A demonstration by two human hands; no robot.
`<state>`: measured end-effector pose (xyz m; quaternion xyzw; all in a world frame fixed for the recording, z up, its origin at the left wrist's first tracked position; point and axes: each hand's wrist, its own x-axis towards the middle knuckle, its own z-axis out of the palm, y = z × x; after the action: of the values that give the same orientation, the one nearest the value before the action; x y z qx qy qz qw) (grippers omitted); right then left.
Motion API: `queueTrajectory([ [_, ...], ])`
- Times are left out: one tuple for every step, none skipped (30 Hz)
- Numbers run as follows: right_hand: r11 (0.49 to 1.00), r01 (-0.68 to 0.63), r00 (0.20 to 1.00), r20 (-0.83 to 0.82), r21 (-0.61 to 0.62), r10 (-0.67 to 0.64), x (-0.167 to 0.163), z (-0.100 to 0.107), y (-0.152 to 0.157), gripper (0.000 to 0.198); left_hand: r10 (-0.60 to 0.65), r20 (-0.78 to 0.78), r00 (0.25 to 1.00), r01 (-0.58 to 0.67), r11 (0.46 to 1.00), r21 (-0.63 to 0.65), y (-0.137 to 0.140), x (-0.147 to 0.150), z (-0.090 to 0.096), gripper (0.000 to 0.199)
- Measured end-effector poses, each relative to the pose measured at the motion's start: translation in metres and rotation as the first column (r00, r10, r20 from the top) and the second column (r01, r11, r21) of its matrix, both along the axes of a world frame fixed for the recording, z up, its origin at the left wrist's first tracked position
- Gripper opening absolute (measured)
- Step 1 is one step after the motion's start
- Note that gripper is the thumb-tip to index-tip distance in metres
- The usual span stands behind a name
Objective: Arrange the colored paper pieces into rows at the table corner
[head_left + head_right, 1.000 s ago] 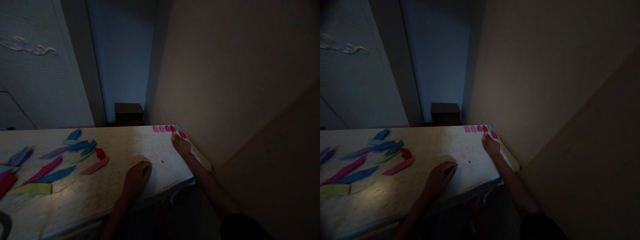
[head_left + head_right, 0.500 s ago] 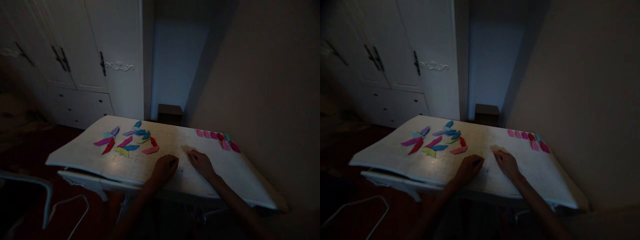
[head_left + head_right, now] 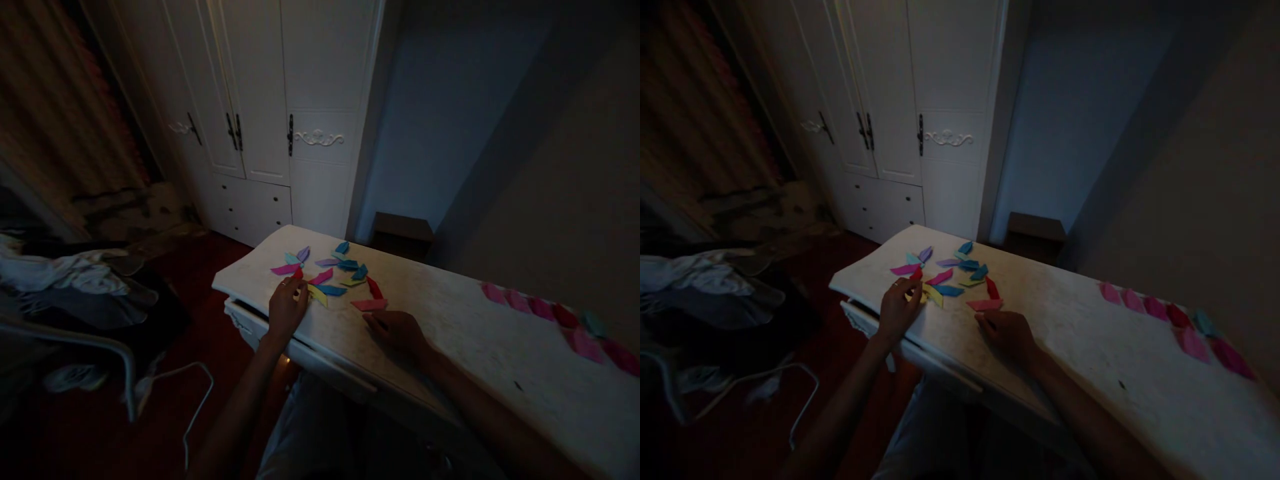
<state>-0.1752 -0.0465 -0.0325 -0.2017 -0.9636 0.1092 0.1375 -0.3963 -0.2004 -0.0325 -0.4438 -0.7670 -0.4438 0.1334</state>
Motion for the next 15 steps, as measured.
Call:
queueTrajectory([
  [1.000, -0.013, 1.000, -0.002, 0.013, 0.013, 0.000, -0.001, 0.000, 0.051, 0.047, 0.004, 0.999, -0.047, 0.999, -0.006, -0.003, -0.007, 0.002, 0.015],
  [1.000, -0.022, 1.000, -0.005, 0.023, 0.022, 0.001, -0.003, 0.001, 0.052, 0.087, 0.013, 0.996, -0.087, 0.996, -0.022, -0.005, -0.014, 0.004, 0.016],
  [0.999, -0.028, 1.000, -0.007, 0.030, 0.028, 0.002, -0.004, 0.001, 0.053, 0.121, 0.024, 0.992, -0.120, 0.992, -0.046, -0.006, -0.020, 0.006, 0.017],
  [0.999, -0.033, 0.999, -0.008, 0.038, 0.033, 0.003, -0.006, 0.002, 0.054, 0.145, 0.032, 0.989, -0.142, 0.987, -0.074, -0.006, -0.025, 0.008, 0.020],
  [0.998, -0.037, 0.999, -0.007, 0.047, 0.038, 0.004, -0.007, 0.002, 0.054, 0.161, 0.032, 0.986, -0.157, 0.983, -0.100, -0.005, -0.030, 0.009, 0.022],
  [0.998, -0.043, 0.999, -0.003, 0.055, 0.044, 0.005, -0.008, 0.002, 0.055, 0.169, 0.020, 0.985, -0.165, 0.978, -0.125, -0.004, -0.034, 0.011, 0.023],
  [0.997, -0.049, 0.999, 0.000, 0.063, 0.049, 0.006, -0.009, 0.002, 0.055, 0.175, -0.003, 0.985, -0.173, 0.974, -0.146, -0.002, -0.039, 0.012, 0.024],
  [0.996, -0.052, 0.999, 0.001, 0.070, 0.052, 0.006, -0.010, 0.001, 0.055, 0.181, -0.034, 0.983, -0.184, 0.969, -0.163, 0.001, -0.044, 0.013, 0.024],
  [0.996, -0.052, 0.999, 0.000, 0.074, 0.052, 0.006, -0.010, 0.001, 0.055, 0.186, -0.066, 0.980, -0.195, 0.964, -0.181, 0.004, -0.049, 0.014, 0.024],
  [0.996, -0.052, 0.999, -0.002, 0.077, 0.052, 0.005, -0.010, 0.000, 0.055, 0.191, -0.093, 0.977, -0.206, 0.958, -0.201, 0.007, -0.054, 0.015, 0.024],
  [0.996, -0.049, 0.999, -0.007, 0.079, 0.050, 0.005, -0.010, 0.000, 0.055, 0.199, -0.110, 0.974, -0.219, 0.951, -0.219, 0.010, -0.060, 0.016, 0.025],
  [0.996, -0.044, 0.999, -0.012, 0.082, 0.045, 0.005, -0.010, -0.001, 0.054, 0.209, -0.119, 0.971, -0.232, 0.943, -0.238, 0.014, -0.065, 0.018, 0.026],
  [0.996, -0.041, 0.999, -0.016, 0.084, 0.043, 0.004, -0.009, -0.001, 0.054, 0.221, -0.123, 0.968, -0.246, 0.935, -0.255, 0.017, -0.070, 0.019, 0.027],
  [0.995, -0.041, 0.999, -0.018, 0.086, 0.043, 0.004, -0.009, -0.001, 0.053, 0.232, -0.126, 0.965, -0.259, 0.926, -0.275, 0.021, -0.075, 0.020, 0.028],
  [0.995, -0.042, 0.999, -0.019, 0.087, 0.044, 0.004, -0.009, -0.001, 0.052, 0.239, -0.131, 0.962, -0.268, 0.916, -0.300, 0.024, -0.079, 0.022, 0.029],
])
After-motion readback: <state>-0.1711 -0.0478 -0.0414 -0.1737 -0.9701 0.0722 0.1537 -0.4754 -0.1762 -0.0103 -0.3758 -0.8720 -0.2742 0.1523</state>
